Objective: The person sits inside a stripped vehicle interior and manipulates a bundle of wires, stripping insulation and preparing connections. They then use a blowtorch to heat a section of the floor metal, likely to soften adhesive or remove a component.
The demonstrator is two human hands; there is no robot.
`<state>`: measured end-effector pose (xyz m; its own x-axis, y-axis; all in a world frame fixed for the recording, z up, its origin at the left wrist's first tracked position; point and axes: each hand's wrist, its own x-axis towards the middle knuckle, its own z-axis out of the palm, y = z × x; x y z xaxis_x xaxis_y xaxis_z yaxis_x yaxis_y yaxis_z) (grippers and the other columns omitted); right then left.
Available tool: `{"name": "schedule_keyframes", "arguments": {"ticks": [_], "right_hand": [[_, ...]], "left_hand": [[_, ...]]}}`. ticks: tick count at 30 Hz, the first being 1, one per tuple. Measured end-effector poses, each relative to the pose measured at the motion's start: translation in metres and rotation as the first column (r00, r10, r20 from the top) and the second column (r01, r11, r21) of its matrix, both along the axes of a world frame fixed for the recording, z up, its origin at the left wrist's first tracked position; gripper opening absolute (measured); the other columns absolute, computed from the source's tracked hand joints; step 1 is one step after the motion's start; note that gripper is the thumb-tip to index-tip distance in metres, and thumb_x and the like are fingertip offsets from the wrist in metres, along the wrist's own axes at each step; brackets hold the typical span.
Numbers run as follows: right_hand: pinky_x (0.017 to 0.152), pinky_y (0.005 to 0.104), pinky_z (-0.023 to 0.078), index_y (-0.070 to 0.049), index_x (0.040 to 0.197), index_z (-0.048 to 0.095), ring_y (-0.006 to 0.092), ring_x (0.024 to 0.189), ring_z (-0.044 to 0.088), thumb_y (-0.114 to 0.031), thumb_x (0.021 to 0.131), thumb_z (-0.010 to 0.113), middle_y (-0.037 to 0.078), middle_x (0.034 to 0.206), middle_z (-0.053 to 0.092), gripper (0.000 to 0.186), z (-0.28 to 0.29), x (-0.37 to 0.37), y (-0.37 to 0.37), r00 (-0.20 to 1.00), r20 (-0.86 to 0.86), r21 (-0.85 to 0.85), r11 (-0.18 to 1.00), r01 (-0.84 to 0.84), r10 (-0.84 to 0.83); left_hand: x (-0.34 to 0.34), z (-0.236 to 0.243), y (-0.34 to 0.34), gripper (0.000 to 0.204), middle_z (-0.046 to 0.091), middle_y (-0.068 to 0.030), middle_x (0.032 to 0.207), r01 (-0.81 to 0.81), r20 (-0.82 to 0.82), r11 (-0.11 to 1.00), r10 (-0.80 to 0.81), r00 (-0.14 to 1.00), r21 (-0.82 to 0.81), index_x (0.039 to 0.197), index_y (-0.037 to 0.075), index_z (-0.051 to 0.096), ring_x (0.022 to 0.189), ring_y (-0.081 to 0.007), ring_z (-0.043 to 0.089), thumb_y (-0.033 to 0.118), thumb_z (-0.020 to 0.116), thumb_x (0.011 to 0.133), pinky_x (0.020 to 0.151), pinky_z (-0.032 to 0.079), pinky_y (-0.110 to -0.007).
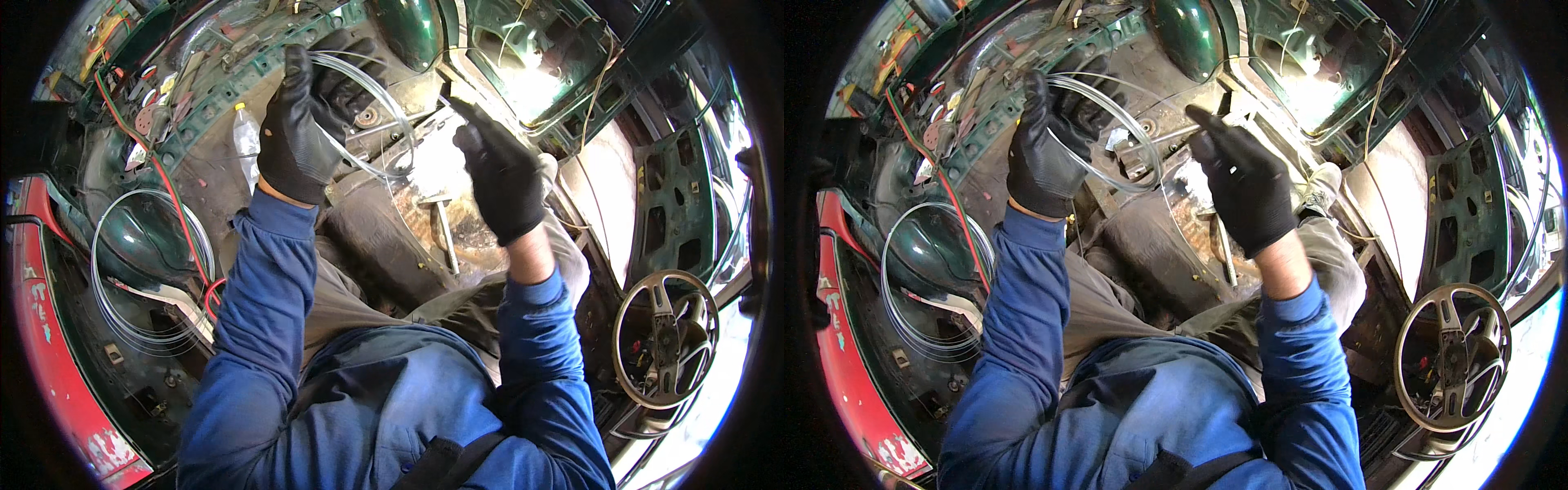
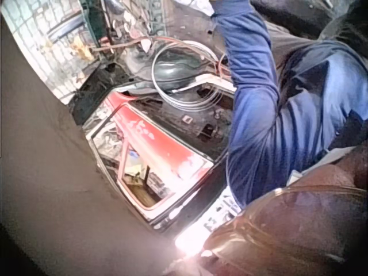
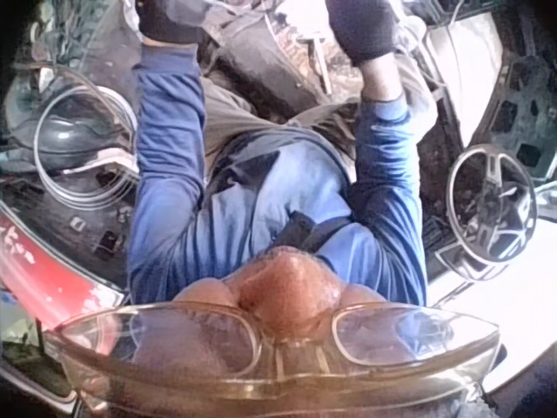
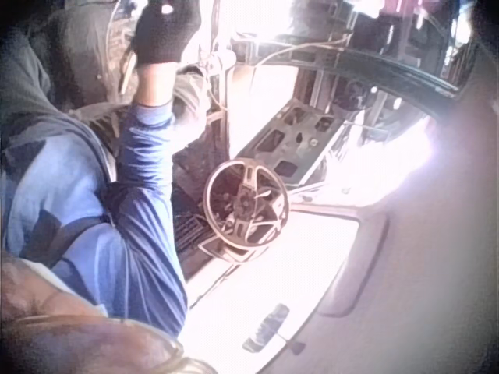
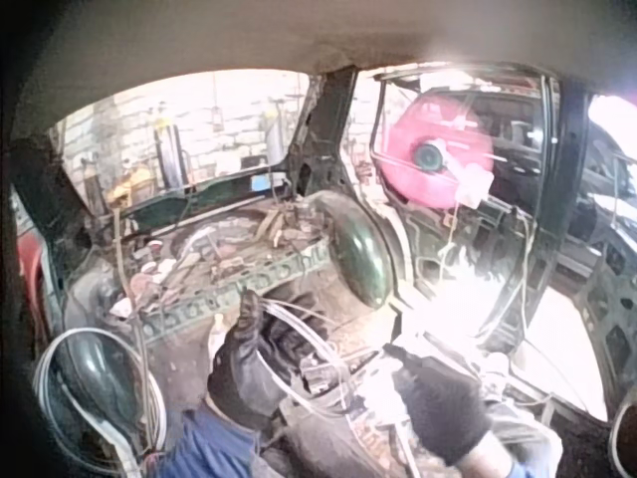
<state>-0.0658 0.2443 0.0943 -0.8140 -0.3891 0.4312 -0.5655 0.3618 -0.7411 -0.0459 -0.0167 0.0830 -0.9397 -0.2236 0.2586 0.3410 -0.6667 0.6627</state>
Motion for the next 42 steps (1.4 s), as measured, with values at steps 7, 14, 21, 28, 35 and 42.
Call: {"name": "schedule_keyframes", "arguments": {"ticks": [7,14,21,28,35,42], "right_hand": [[0.077,0.0333,0.058,-0.009,0.137,0.070,0.0202,0.083,0.075,-0.022,0.106,0.068,0.014,0.098,0.078,0.034,-0.026,0.021,-0.016,0.973,0.189,-0.116,0.987,-0.110,0.131],[0.066,0.0296,0.055,-0.007,0.129,0.072,0.0099,0.069,0.066,-0.023,0.106,0.066,0.005,0.082,0.075,0.029,-0.001,0.018,-0.016,0.923,0.329,-0.080,0.980,-0.182,0.198],[0.068,0.0340,0.056,-0.008,0.115,0.077,0.0184,0.073,0.069,-0.011,0.101,0.062,0.008,0.087,0.076,0.020,0.019,-0.031,0.013,0.976,0.038,0.230,0.949,-0.216,0.213],[0.090,0.0424,0.059,-0.017,0.117,0.076,0.0332,0.102,0.074,-0.013,0.094,0.062,0.012,0.113,0.076,0.028,0.006,-0.045,0.010,0.725,-0.334,0.721,0.658,-0.215,0.602],[0.087,0.0410,0.060,-0.015,0.115,0.076,0.0311,0.099,0.074,-0.020,0.096,0.066,0.009,0.112,0.077,0.022,0.044,-0.015,-0.005,0.825,-0.206,0.673,0.689,-0.271,0.526],[0.079,0.0336,0.064,-0.011,0.113,0.077,0.0250,0.095,0.077,-0.009,0.095,0.072,0.010,0.110,0.077,0.018,0.075,-0.056,0.045,0.923,-0.176,0.304,0.910,-0.280,0.343]], "left_hand": [[-0.005,-0.002,0.001,0.058,0.075,-0.0202,0.115,0.039,-0.275,0.981,0.015,0.961,0.189,0.134,0.001,0.062,0.109,-0.0394,0.074,0.052,0.054,0.108,0.103,0.058,-0.056],[-0.001,-0.007,0.000,0.055,0.074,-0.0159,0.121,0.107,-0.326,0.961,-0.018,0.945,0.256,0.134,0.002,0.066,0.113,-0.0384,0.072,0.049,0.050,0.111,0.112,0.050,-0.061],[0.012,-0.034,-0.005,0.056,0.059,-0.0241,0.147,-0.382,0.135,0.858,0.447,0.884,-0.343,0.147,0.004,0.056,0.127,-0.0384,0.064,0.038,0.066,0.105,0.113,0.050,-0.053],[0.026,0.009,0.029,0.089,0.054,-0.0189,0.151,-0.439,-0.469,-0.378,-0.015,0.883,-0.815,0.154,0.009,0.050,0.143,-0.0405,0.048,0.048,0.085,0.082,0.122,0.037,-0.051],[0.027,0.010,0.023,0.040,0.076,-0.0172,0.116,0.099,0.144,-0.230,-0.188,0.971,-0.968,0.130,0.006,0.070,0.102,-0.0333,0.074,0.026,0.076,0.096,0.091,0.058,-0.041],[0.037,0.014,-0.003,0.026,0.077,-0.0144,0.119,0.111,0.065,0.193,-0.231,0.971,-0.975,0.121,0.011,0.076,0.104,-0.0289,0.074,0.019,0.061,0.101,0.092,0.057,-0.038]]}}
